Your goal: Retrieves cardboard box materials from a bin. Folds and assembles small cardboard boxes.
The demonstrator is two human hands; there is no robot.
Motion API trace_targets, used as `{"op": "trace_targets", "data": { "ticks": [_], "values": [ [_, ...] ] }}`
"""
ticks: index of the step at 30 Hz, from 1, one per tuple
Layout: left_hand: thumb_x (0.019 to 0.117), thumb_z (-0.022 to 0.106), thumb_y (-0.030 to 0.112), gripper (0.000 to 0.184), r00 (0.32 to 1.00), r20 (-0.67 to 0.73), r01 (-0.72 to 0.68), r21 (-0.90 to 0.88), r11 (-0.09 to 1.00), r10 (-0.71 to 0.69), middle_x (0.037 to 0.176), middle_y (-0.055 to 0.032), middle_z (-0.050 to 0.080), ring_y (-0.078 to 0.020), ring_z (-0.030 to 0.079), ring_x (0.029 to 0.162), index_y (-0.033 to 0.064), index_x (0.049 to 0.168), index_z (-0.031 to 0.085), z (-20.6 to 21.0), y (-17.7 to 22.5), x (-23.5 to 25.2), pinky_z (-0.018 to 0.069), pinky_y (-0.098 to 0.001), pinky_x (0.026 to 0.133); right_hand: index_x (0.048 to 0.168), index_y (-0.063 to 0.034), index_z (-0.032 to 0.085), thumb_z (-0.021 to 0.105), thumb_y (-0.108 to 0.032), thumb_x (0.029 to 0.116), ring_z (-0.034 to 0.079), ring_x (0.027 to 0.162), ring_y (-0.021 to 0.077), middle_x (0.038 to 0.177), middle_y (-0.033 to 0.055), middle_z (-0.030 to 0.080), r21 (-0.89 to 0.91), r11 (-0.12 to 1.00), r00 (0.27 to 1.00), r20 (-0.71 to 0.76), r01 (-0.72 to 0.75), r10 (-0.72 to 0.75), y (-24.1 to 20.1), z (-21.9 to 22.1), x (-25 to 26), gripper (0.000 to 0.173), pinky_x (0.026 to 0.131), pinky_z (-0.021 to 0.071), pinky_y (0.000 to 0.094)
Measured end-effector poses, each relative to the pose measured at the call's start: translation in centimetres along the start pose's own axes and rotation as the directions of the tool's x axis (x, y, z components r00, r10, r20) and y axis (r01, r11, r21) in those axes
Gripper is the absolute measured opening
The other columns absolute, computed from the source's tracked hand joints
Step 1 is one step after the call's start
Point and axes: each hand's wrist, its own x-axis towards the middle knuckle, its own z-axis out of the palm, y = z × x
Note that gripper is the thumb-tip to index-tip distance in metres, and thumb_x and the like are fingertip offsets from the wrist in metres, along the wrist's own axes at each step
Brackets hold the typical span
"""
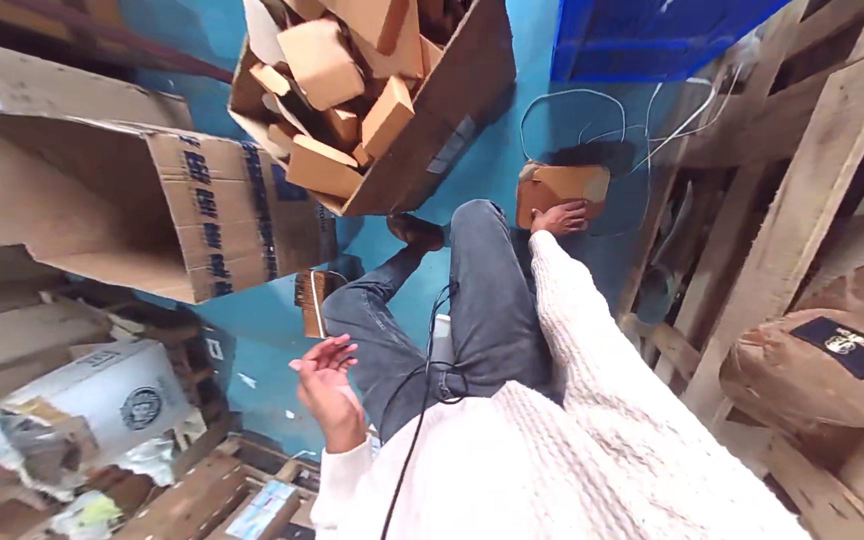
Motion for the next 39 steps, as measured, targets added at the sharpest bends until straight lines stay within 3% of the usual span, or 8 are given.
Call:
{"op": "trace_targets", "data": {
  "ticks": [5,8,13,17,21,24,28,39],
  "values": [
    [0.1103,0.013,0.027,0.048,0.999,0.020,-0.040,-0.043,0.998,0.041,0.103,0.0043,0.074,-0.0079,0.072,0.088,0.0080,0.112,0.058,0.8,0.2,-0.5,0.0589,-0.0232,0.072,0.159,0.0055,0.015,0.055,-0.021,0.1049,0.027,0.152,0.0385,0.164,0.0275,0.024,0.115,0.990,0.978,0.201,-0.085,0.060,2.6,1.1,7.1,0.073,0.121,0.0256,0.0493],
    [0.1102,0.018,0.024,0.043,0.998,0.014,-0.062,-0.084,0.994,0.064,0.103,0.0051,0.074,-0.0077,0.071,0.088,0.0083,0.112,0.058,0.8,0.2,-0.5,0.0590,-0.0236,0.072,0.136,0.0108,0.052,0.064,-0.022,0.0999,0.060,0.118,0.0385,0.127,0.0312,0.061,0.637,0.744,0.964,-0.263,0.204,-0.039,9.0,7.6,14.2,0.050,0.101,0.0489,0.0480],
    [0.0951,0.049,0.069,0.078,0.892,0.275,-0.332,-0.136,0.933,0.358,0.130,-0.0024,0.067,-0.0170,0.065,0.117,0.0041,0.137,0.050,2.0,0.4,-0.4,0.0540,-0.0360,0.097,0.127,-0.0023,0.056,0.049,-0.032,0.1088,0.057,0.077,0.0103,0.095,0.0060,0.059,0.891,0.452,0.986,0.035,0.044,-0.165,8.7,-1.5,0.8,0.036,0.068,0.0506,0.0260],
    [0.0765,0.070,0.076,0.115,0.740,0.423,-0.423,-0.312,0.850,0.524,0.160,-0.0108,0.041,-0.0245,0.040,0.146,0.0060,0.158,0.029,4.9,2.0,-3.9,0.0360,-0.0464,0.121,0.126,0.0021,0.050,0.049,-0.015,0.1061,0.062,0.081,0.0059,0.097,0.0023,0.062,0.864,0.474,0.710,0.225,0.172,-0.667,10.1,-2.3,-15.5,0.026,0.077,0.0553,0.0243],
    [0.0950,0.072,0.019,0.023,0.837,0.113,-0.401,-0.539,0.740,0.536,0.106,0.0020,0.074,-0.0042,0.069,0.100,0.0060,0.114,0.069,2.5,2.8,-7.0,0.0590,-0.0287,0.091,0.109,0.0056,0.058,0.062,-0.005,0.0990,0.071,0.079,0.0092,0.091,0.0048,0.070,0.702,0.338,0.281,0.201,0.627,-0.938,12.5,0.2,-22.8,0.015,0.074,0.0634,0.0275],
    [0.0927,0.072,0.008,0.024,0.886,0.143,-0.336,-0.457,0.824,0.441,0.105,0.0096,0.074,-0.0035,0.070,0.099,0.0129,0.115,0.065,-3.2,1.9,-6.3,0.0607,-0.0307,0.091,0.099,0.0045,0.068,0.072,-0.022,0.0953,0.068,0.078,0.0141,0.089,0.0113,0.070,0.270,0.046,0.063,-0.055,0.962,-0.997,11.0,-0.7,-22.3,0.027,0.070,0.0586,0.0304],
    [0.0883,0.077,0.011,0.033,0.893,0.217,-0.258,-0.470,0.844,0.393,0.106,0.0080,0.073,-0.0033,0.069,0.100,0.0081,0.118,0.063,-7.6,-1.0,-6.1,0.0603,-0.0291,0.090,0.155,-0.0053,0.036,0.064,-0.064,0.0913,0.043,0.143,0.0192,0.158,0.0092,0.042,0.504,-0.088,-0.191,0.157,0.859,-0.969,8.3,0.4,-23.0,0.091,0.114,0.0432,0.0410],
    [0.0665,0.079,0.074,0.135,0.889,-0.040,-0.394,-0.573,0.719,0.456,0.161,-0.0169,0.034,-0.0241,0.046,0.141,-0.0052,0.156,0.017,-9.2,-3.4,-5.2,0.0464,-0.0364,0.112,0.147,0.0023,0.043,0.081,-0.017,0.0875,0.066,0.115,0.0124,0.135,0.0079,0.065,0.662,0.081,-0.257,0.397,0.746,-0.881,14.4,6.1,-33.1,0.073,0.101,0.0569,0.0356]
  ]
}}
